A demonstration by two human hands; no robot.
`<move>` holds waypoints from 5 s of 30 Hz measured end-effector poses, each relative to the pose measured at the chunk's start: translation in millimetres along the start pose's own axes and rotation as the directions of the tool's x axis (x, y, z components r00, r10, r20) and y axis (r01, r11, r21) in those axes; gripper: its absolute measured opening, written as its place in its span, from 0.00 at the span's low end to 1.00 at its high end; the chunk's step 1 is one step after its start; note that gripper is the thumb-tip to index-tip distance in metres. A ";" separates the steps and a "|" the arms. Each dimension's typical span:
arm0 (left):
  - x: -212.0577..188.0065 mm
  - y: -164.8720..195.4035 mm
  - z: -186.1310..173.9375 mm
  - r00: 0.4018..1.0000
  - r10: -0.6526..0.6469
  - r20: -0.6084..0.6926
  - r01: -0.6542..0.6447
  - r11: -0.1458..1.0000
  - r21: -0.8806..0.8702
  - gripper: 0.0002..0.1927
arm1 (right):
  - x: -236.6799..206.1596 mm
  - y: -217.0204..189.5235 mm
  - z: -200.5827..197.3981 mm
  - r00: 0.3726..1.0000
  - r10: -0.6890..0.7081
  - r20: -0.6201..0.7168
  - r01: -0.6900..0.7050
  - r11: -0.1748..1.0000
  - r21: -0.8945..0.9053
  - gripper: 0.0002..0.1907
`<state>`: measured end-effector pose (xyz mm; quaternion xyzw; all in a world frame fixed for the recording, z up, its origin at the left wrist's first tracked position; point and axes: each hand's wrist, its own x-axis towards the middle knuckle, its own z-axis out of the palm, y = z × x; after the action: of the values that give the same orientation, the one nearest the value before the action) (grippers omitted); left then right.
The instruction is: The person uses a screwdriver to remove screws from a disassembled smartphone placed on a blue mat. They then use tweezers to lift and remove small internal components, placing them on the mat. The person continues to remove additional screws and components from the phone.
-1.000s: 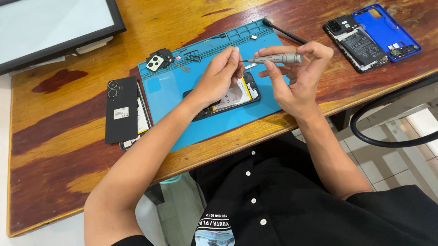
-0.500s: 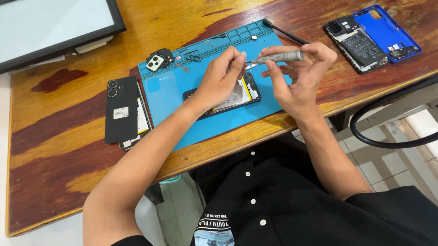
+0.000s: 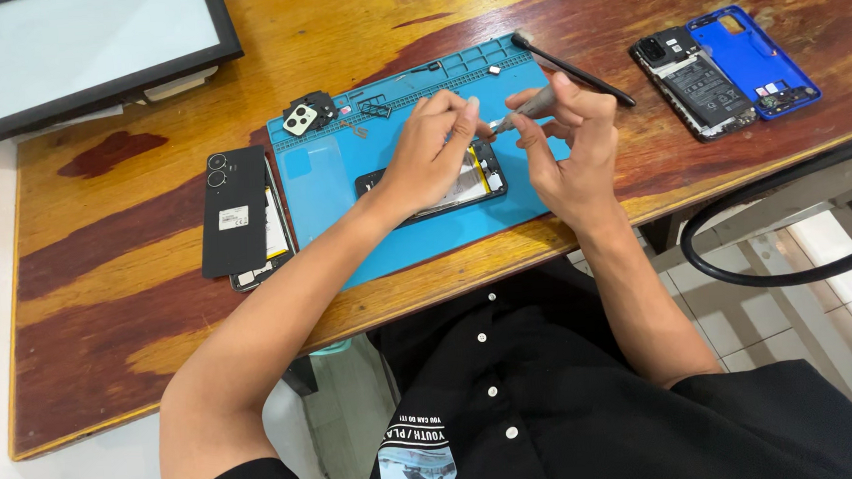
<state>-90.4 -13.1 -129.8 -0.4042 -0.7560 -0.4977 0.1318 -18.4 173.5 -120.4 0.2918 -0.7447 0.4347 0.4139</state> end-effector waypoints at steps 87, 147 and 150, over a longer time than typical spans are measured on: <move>4.2 -17.3 -2.4 0.965 -0.260 -0.029 0.243 0.934 -0.263 0.38 | 14.0 -9.2 0.0 0.974 0.066 0.215 -0.006 0.963 -0.270 0.31; 29.3 -25.3 -17.5 0.991 0.116 0.063 -0.132 0.882 0.452 0.07 | 2.4 12.0 -20.8 0.982 0.140 -0.128 -0.153 0.984 -0.097 0.29; 32.4 -24.9 -18.6 0.990 0.124 0.068 -0.142 0.865 0.481 0.07 | 3.4 12.5 -22.1 0.980 0.145 -0.138 -0.152 0.988 -0.041 0.29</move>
<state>-133.3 -18.0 -117.6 -0.4181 -0.8290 -0.2754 0.2493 -22.0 198.5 -116.4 0.1946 -0.7456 0.4638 0.4372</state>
